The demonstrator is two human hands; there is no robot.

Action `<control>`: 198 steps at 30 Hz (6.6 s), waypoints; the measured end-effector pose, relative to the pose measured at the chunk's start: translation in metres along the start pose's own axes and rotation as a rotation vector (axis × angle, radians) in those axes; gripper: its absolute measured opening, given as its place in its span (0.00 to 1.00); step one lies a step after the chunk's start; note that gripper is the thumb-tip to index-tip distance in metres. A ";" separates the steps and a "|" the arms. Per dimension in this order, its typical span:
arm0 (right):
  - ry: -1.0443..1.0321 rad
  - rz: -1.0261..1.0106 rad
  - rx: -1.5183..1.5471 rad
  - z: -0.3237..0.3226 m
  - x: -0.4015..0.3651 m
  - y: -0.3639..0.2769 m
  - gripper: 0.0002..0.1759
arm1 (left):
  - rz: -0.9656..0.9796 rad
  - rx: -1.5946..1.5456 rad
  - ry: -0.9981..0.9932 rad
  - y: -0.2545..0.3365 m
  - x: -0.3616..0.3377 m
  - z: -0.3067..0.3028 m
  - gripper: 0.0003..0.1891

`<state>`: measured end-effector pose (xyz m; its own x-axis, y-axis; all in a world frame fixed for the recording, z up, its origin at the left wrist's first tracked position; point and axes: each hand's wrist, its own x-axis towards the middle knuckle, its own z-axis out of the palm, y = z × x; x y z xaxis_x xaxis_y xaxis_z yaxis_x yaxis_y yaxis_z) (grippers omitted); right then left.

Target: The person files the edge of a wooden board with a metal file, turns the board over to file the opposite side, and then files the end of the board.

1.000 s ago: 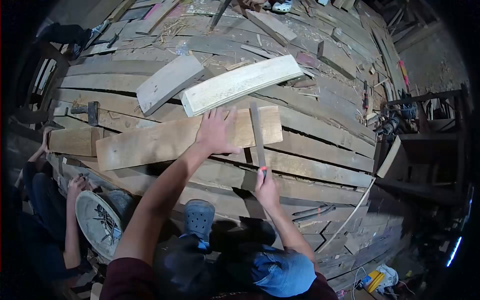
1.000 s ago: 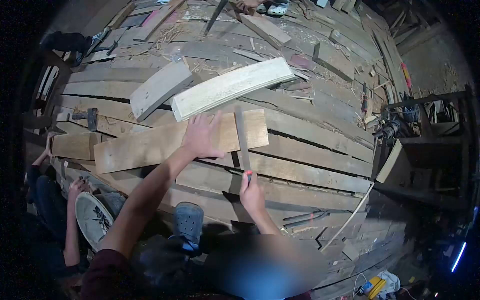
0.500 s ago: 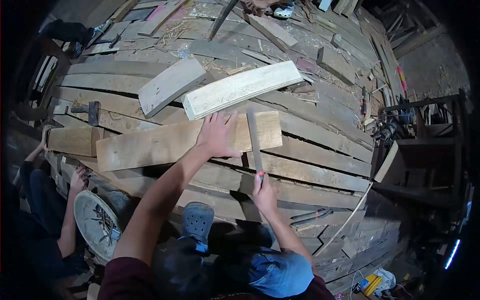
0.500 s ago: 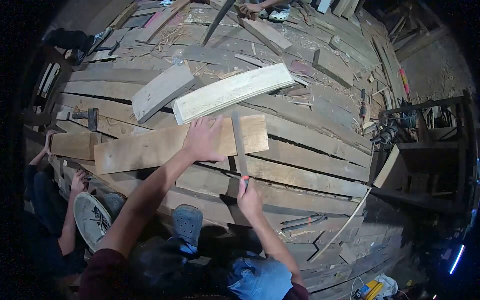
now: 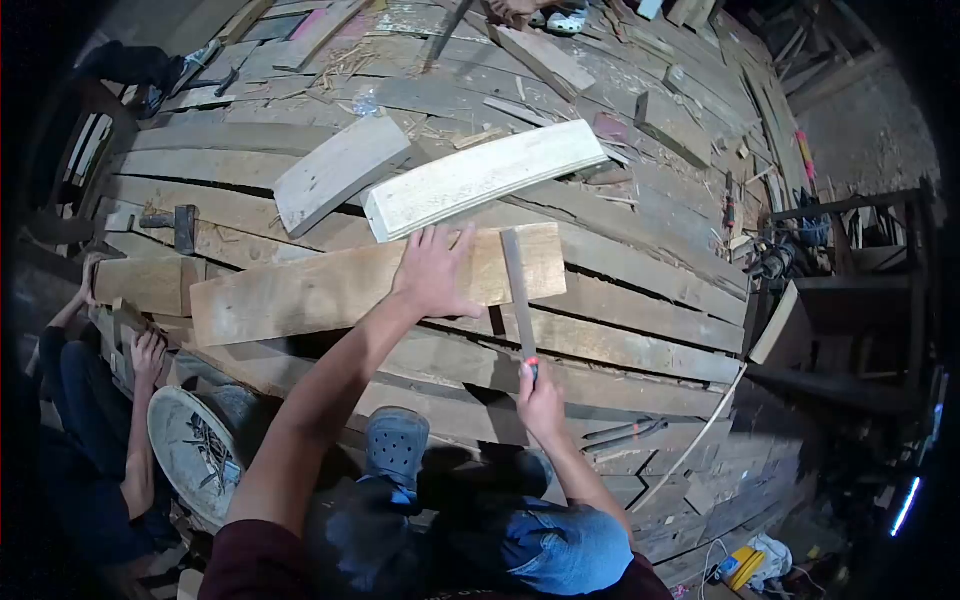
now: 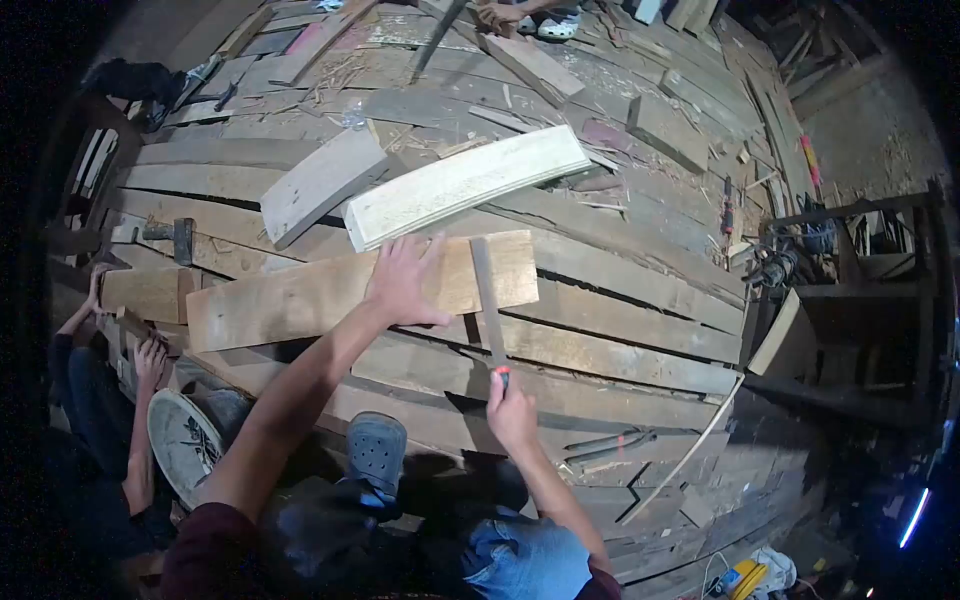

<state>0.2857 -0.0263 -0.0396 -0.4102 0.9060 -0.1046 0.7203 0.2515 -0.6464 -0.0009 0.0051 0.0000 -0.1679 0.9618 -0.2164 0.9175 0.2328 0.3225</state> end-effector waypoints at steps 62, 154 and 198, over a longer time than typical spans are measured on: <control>-0.050 0.193 0.034 -0.022 0.022 0.029 0.20 | -0.002 -0.016 0.045 0.002 -0.002 0.000 0.69; 0.018 -0.122 -0.202 0.030 0.058 0.038 0.17 | 0.043 0.281 -0.044 -0.012 0.034 0.017 0.67; -0.041 -0.116 0.391 0.041 -0.001 0.094 0.23 | 0.080 0.006 0.087 0.006 -0.009 -0.014 0.63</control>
<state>0.3305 -0.0178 -0.1311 -0.5041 0.8628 -0.0386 0.4037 0.1959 -0.8937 0.0012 0.0003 0.0168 -0.1242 0.9863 -0.1089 0.9315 0.1537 0.3297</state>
